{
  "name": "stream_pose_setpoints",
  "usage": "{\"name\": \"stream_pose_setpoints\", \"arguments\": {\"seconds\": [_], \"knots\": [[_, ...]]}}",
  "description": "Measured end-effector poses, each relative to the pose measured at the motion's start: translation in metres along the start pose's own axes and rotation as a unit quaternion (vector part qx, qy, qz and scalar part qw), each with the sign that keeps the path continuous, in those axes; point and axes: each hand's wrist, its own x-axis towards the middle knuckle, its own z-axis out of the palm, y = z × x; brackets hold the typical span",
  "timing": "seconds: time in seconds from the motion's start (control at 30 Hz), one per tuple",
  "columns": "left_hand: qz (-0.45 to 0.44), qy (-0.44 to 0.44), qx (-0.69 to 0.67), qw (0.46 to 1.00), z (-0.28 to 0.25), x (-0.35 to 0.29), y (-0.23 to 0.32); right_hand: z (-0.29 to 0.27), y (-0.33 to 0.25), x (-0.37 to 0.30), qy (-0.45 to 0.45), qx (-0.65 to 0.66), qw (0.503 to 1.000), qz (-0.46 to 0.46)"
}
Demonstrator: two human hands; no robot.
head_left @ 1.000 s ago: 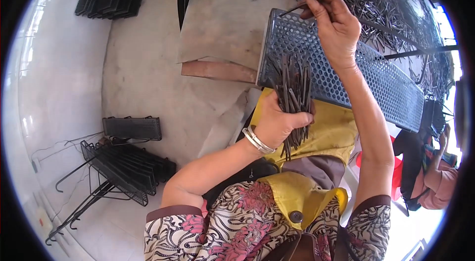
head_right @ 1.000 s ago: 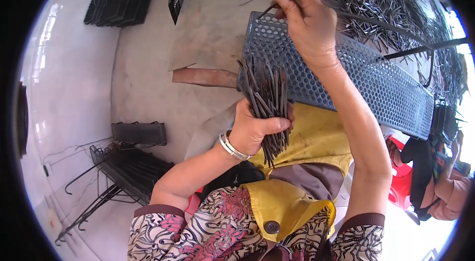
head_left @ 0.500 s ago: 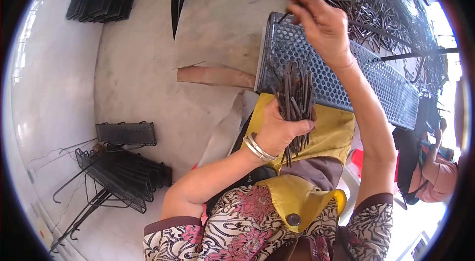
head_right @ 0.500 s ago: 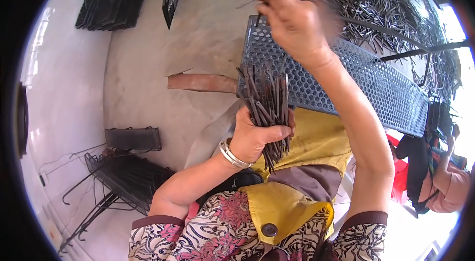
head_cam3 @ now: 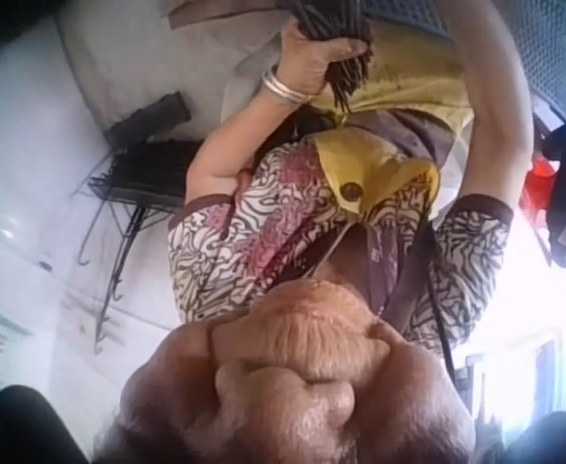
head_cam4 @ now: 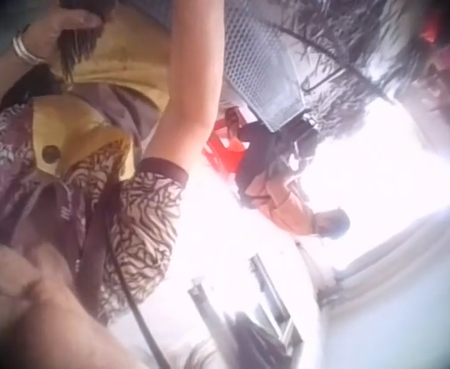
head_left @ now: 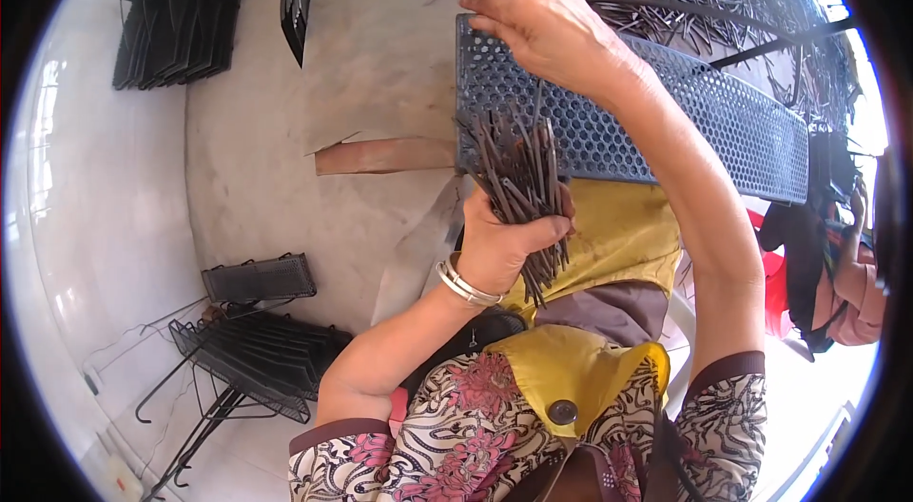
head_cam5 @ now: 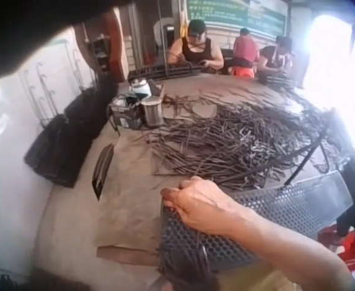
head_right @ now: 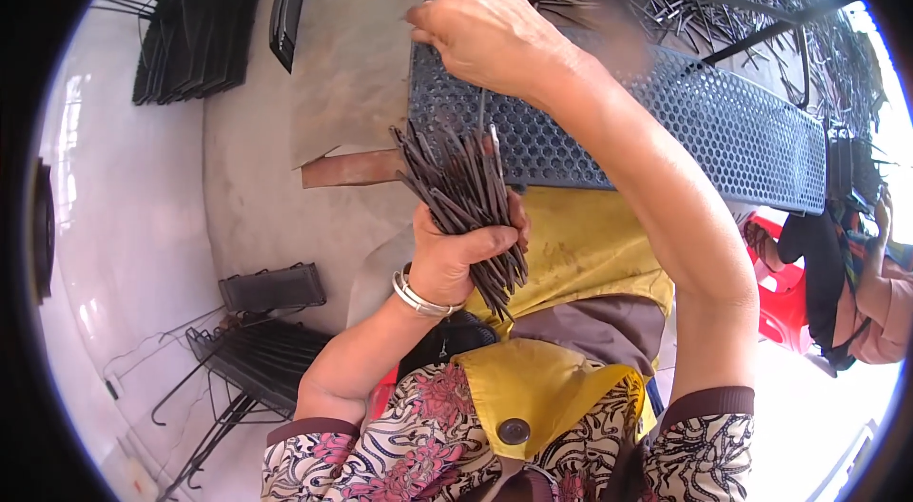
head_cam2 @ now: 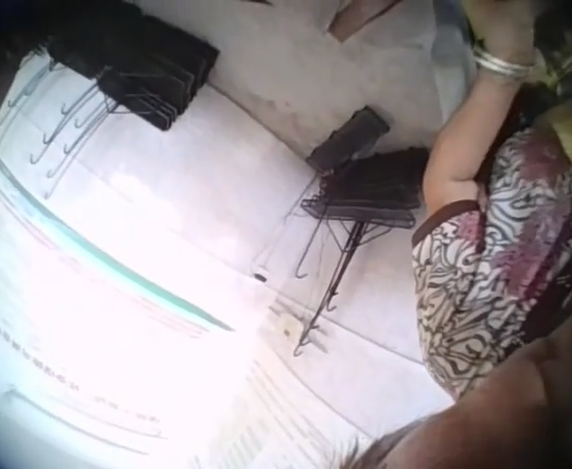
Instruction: Inserting thin metal rods into a perforated metal plate or mesh.
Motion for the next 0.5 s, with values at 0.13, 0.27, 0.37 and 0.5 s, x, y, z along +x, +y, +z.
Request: {"name": "stream_pose_setpoints", "arguments": {"seconds": [0.13, 0.27, 0.37, 0.5], "knots": [[0.0, -0.021, -0.021, 1.0, 0.003, 0.0, -0.002, -0.026, 0.001, -0.014, 0.061, 0.078, 0.992, 0.075], [-0.005, -0.031, -0.028, 0.999, -0.002, 0.001, 0.001, -0.032, -0.016, -0.038, -0.1, 0.355, 0.886, 0.281], [-0.015, -0.034, -0.03, 0.999, -0.004, 0.0, 0.0, -0.027, -0.019, -0.048, -0.076, 0.389, 0.869, 0.295], [-0.002, -0.035, -0.051, 0.998, -0.002, 0.0, -0.001, -0.033, -0.005, -0.044, 0.176, 0.321, 0.881, 0.301]]}}
